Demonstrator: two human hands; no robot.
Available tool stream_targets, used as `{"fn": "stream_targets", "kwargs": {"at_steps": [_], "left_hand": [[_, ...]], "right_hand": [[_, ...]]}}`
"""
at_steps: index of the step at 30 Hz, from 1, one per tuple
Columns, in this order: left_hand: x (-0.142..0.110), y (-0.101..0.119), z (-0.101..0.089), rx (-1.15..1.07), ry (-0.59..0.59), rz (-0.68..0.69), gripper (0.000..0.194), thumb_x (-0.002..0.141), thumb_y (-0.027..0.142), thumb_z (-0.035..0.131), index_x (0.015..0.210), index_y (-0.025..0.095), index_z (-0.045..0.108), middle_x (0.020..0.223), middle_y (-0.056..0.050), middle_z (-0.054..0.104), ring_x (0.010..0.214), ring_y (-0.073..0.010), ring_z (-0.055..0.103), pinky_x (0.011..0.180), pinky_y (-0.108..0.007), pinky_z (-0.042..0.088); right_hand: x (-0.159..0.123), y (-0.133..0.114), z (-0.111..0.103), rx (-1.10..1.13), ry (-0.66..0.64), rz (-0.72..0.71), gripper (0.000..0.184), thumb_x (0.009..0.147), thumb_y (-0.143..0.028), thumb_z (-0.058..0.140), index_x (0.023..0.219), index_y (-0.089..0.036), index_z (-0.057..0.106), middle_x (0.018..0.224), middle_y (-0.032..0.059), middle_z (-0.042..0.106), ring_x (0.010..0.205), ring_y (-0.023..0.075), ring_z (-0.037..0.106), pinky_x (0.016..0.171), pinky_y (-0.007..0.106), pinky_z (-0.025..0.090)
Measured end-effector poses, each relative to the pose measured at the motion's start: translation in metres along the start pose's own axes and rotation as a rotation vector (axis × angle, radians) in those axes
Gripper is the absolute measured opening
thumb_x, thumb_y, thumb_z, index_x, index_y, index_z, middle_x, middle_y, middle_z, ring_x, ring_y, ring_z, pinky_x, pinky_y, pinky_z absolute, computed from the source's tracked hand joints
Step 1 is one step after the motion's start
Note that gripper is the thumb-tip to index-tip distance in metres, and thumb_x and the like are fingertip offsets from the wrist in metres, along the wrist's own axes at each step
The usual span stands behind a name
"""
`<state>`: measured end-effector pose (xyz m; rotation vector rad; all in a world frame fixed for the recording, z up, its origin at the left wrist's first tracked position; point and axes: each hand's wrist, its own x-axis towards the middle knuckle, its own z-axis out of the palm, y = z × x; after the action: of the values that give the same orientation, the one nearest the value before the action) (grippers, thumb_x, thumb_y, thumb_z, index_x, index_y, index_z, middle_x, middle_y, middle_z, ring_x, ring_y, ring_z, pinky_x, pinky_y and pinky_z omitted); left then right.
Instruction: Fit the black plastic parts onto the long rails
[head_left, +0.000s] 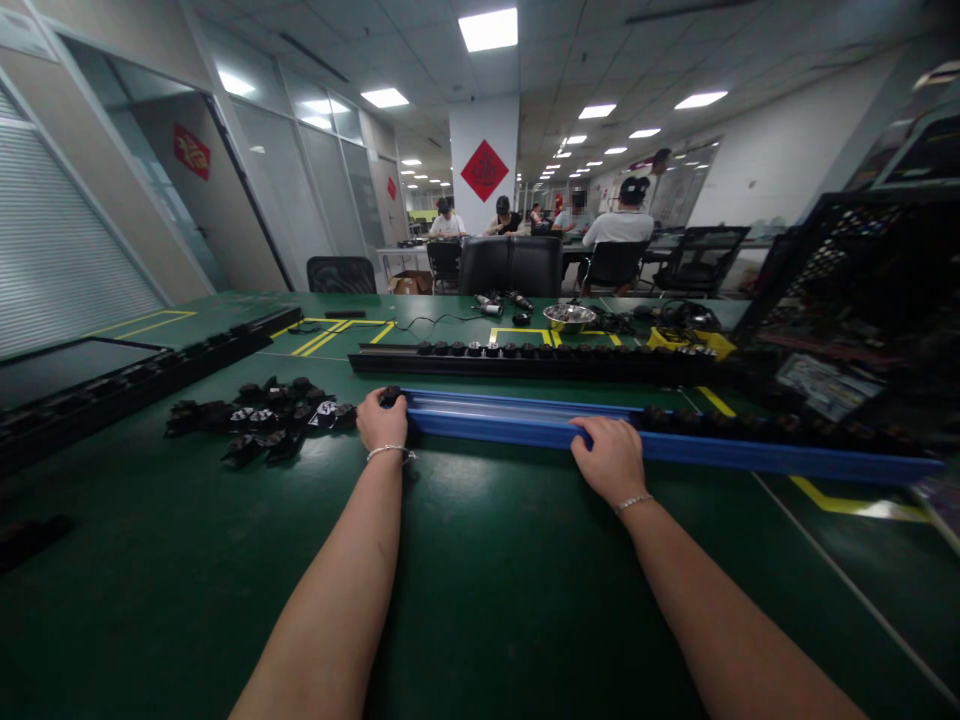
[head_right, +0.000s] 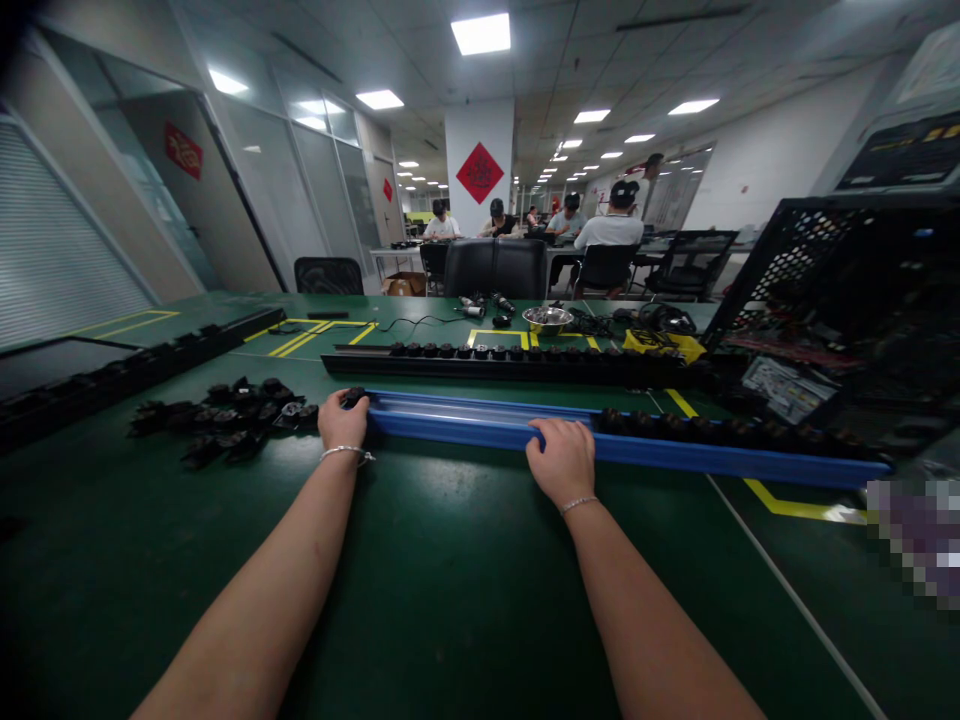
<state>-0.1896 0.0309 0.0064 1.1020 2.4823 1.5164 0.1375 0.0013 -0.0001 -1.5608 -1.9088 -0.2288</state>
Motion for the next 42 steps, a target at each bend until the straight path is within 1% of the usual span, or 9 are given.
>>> {"fn": "stream_targets", "kwargs": {"at_steps": [7,13,19,22,25,29,32,38,42], "left_hand": [[0.004,-0.003,-0.002,-0.024,0.004,-0.024,0.035,0.072,0.032,0.060,0.105,0.020,0.062,0.104,-0.008,0.061,0.101,-0.0212,0.057,0.092,-0.032,0.042],[0.002,-0.001,-0.006,-0.032,0.030,-0.080,0.036,0.071,0.032,0.060,0.105,0.020,0.061,0.107,-0.009,0.058,0.099,-0.0210,0.057,0.091,-0.033,0.043],[-0.007,0.003,-0.011,-0.018,0.060,-0.141,0.034,0.071,0.033,0.058,0.104,0.022,0.059,0.111,-0.009,0.055,0.102,-0.0240,0.056,0.090,-0.037,0.044],[-0.011,0.003,-0.014,-0.008,0.084,-0.168,0.034,0.071,0.032,0.058,0.103,0.022,0.057,0.112,-0.010,0.054,0.106,-0.0265,0.054,0.091,-0.040,0.043],[-0.015,0.002,-0.018,-0.001,0.098,-0.177,0.034,0.070,0.031,0.058,0.103,0.022,0.056,0.111,-0.011,0.053,0.109,-0.0280,0.052,0.092,-0.042,0.042],[-0.017,-0.001,-0.024,0.006,0.095,-0.162,0.034,0.071,0.033,0.058,0.102,0.021,0.055,0.109,-0.011,0.053,0.109,-0.0279,0.051,0.093,-0.042,0.041],[-0.014,-0.007,-0.030,0.013,0.085,-0.125,0.033,0.070,0.031,0.058,0.101,0.019,0.055,0.108,-0.011,0.053,0.108,-0.0267,0.051,0.093,-0.040,0.041],[-0.001,-0.027,-0.044,0.035,0.071,-0.061,0.034,0.067,0.031,0.061,0.097,0.016,0.057,0.101,-0.010,0.055,0.106,-0.0255,0.052,0.096,-0.037,0.039],[0.002,-0.033,-0.048,0.043,0.067,-0.045,0.034,0.066,0.031,0.062,0.096,0.016,0.058,0.098,-0.010,0.056,0.104,-0.0264,0.053,0.095,-0.038,0.040]], "right_hand": [[0.000,-0.001,-0.001,0.001,-0.007,0.014,0.026,0.077,-0.022,0.045,0.091,-0.021,0.067,0.097,0.0047,0.068,0.093,0.0212,0.056,0.094,0.040,0.031],[-0.001,-0.003,-0.002,-0.002,0.017,0.038,0.025,0.076,-0.022,0.046,0.088,-0.021,0.068,0.092,0.0043,0.069,0.088,0.0203,0.057,0.092,0.039,0.033],[0.001,-0.006,-0.005,-0.002,0.040,0.071,0.026,0.079,-0.026,0.043,0.075,-0.021,0.067,0.083,0.0036,0.070,0.079,0.0191,0.057,0.085,0.036,0.034],[0.001,-0.008,-0.008,-0.025,0.024,0.081,0.028,0.081,-0.027,0.041,0.069,-0.021,0.066,0.077,0.0032,0.069,0.074,0.0183,0.056,0.082,0.035,0.033],[0.001,-0.009,-0.010,-0.054,0.011,0.073,0.030,0.083,-0.031,0.041,0.068,-0.021,0.065,0.074,0.0036,0.068,0.073,0.0184,0.056,0.077,0.034,0.032],[0.000,-0.009,-0.012,-0.065,-0.025,0.031,0.030,0.082,-0.041,0.046,0.070,-0.021,0.065,0.078,0.0035,0.069,0.076,0.0197,0.056,0.074,0.033,0.031],[-0.002,-0.013,-0.014,-0.076,-0.061,-0.010,0.031,0.080,-0.047,0.050,0.070,-0.021,0.064,0.077,0.0031,0.068,0.079,0.0200,0.056,0.072,0.033,0.030],[-0.005,-0.023,-0.016,-0.081,-0.109,-0.113,0.033,0.081,-0.049,0.051,0.070,-0.021,0.063,0.075,0.0025,0.067,0.078,0.0188,0.056,0.069,0.032,0.029],[-0.005,-0.025,-0.017,-0.089,-0.113,-0.136,0.034,0.081,-0.049,0.050,0.070,-0.020,0.063,0.075,0.0027,0.067,0.077,0.0186,0.057,0.068,0.031,0.028]]}}
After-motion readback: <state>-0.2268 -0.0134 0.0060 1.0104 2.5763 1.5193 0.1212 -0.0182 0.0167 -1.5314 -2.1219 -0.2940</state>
